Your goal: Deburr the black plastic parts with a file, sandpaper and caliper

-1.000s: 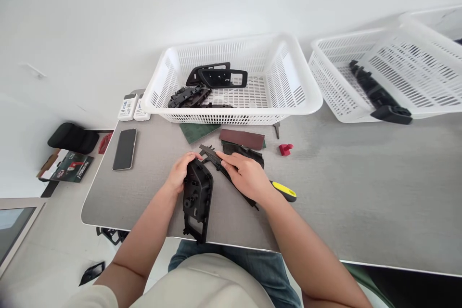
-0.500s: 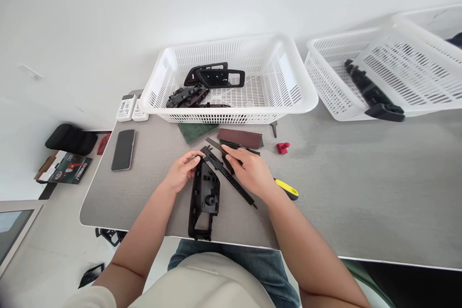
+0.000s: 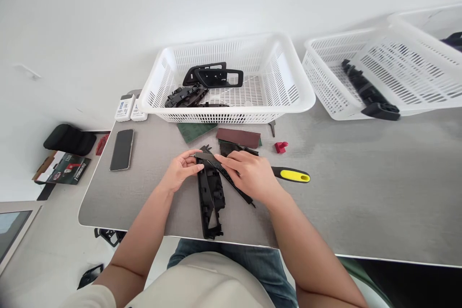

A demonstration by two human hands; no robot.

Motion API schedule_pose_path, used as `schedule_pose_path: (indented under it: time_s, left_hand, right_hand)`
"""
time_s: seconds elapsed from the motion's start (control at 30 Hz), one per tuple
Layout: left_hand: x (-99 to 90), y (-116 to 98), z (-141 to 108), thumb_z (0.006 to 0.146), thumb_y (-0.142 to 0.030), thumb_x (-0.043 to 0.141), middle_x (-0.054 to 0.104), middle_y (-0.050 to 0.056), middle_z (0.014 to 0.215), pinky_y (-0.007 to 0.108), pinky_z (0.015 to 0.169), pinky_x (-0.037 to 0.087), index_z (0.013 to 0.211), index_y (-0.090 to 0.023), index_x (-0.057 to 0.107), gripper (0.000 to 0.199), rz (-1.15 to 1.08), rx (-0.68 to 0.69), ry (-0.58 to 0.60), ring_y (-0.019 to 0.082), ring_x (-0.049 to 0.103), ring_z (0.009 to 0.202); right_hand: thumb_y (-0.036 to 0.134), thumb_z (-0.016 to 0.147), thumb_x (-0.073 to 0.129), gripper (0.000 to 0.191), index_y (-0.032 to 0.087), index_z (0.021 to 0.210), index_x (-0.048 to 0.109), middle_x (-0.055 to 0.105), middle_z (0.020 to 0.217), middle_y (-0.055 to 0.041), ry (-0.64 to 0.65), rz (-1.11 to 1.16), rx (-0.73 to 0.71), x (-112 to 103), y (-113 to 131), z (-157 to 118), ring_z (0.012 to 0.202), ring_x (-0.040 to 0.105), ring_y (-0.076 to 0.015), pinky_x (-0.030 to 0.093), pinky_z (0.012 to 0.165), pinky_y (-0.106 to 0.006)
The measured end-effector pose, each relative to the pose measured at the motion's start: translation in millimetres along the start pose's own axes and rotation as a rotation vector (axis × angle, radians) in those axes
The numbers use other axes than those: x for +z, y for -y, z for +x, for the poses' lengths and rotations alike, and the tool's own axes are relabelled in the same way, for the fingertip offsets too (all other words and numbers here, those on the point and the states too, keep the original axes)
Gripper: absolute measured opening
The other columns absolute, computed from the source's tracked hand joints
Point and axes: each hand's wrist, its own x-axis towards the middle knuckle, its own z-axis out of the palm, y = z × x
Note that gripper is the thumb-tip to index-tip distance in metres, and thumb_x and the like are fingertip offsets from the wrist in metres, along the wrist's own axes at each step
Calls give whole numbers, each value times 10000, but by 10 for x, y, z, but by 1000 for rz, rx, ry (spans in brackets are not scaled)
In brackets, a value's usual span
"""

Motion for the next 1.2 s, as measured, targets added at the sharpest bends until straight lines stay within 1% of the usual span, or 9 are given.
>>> schedule_pose_path:
  time_s: [0.13,0.27,0.47,0.6,0.77,0.87,1.03,1.13,1.2]
  left_hand:
    - [-5,-7,4,552,-316,814,642,2,727,248,610,474,1057,-155,624,563,14,-4,-1,109,577,628]
    - [-1,-2,6,539,-320,819,636,-4,714,245,597,472,1050,-154,624,571,12,-12,-5,105,572,612]
    - [4,8,11,539,-307,819,620,-14,666,242,583,469,1006,-159,633,524,-3,-1,-18,105,569,589]
    - [-1,4,13,524,-291,828,614,-18,641,249,574,467,983,-158,633,515,-14,-11,-34,113,571,578]
    - [-1,-13,16,534,-318,824,602,-25,606,249,578,478,928,-158,644,462,-27,-18,-38,117,578,578]
    - [-13,-6,32,548,-388,808,634,-5,631,239,542,473,882,-161,641,437,-68,-22,-66,122,586,579]
    - [-42,10,58,546,-466,794,640,-9,652,218,514,465,834,-168,631,445,-169,13,-99,99,573,554]
    - [-43,7,54,570,-493,772,641,-12,682,222,531,473,845,-176,617,447,-226,41,-113,96,577,566]
    - [-37,3,43,562,-439,793,641,-16,702,227,555,480,883,-184,605,451,-231,54,-91,100,588,596]
  right_hand:
    - [214,921,481,290,245,1120,690,730,874,-29,30,-48,-26,-24,-11,-5,705,639,-130,400,541,-239]
    - [239,936,456,297,244,1106,700,734,864,-36,6,-63,-15,-47,-8,-3,704,638,-133,408,554,-238]
    - [263,935,440,320,269,1143,683,732,911,-41,96,-22,22,-33,7,-4,738,645,-150,418,555,-251]
    - [264,936,431,326,268,1142,684,731,895,-45,79,-17,71,-30,-3,-8,745,649,-162,421,555,-263]
    - [264,932,431,331,260,1149,680,728,910,-51,112,22,59,-36,4,-3,755,650,-165,415,544,-261]
    - [286,934,424,340,238,1156,677,717,863,-59,70,86,134,-42,-16,2,713,639,-167,424,541,-268]
    - [343,926,432,377,197,1201,645,696,788,-55,-11,301,319,-22,-81,12,664,624,-176,493,607,-301]
    - [361,914,449,368,219,1184,656,703,805,-51,-12,338,346,6,-91,14,683,630,-186,511,642,-321]
    - [357,907,458,363,222,1176,661,708,822,-52,-17,351,335,18,-81,14,696,631,-188,516,664,-330]
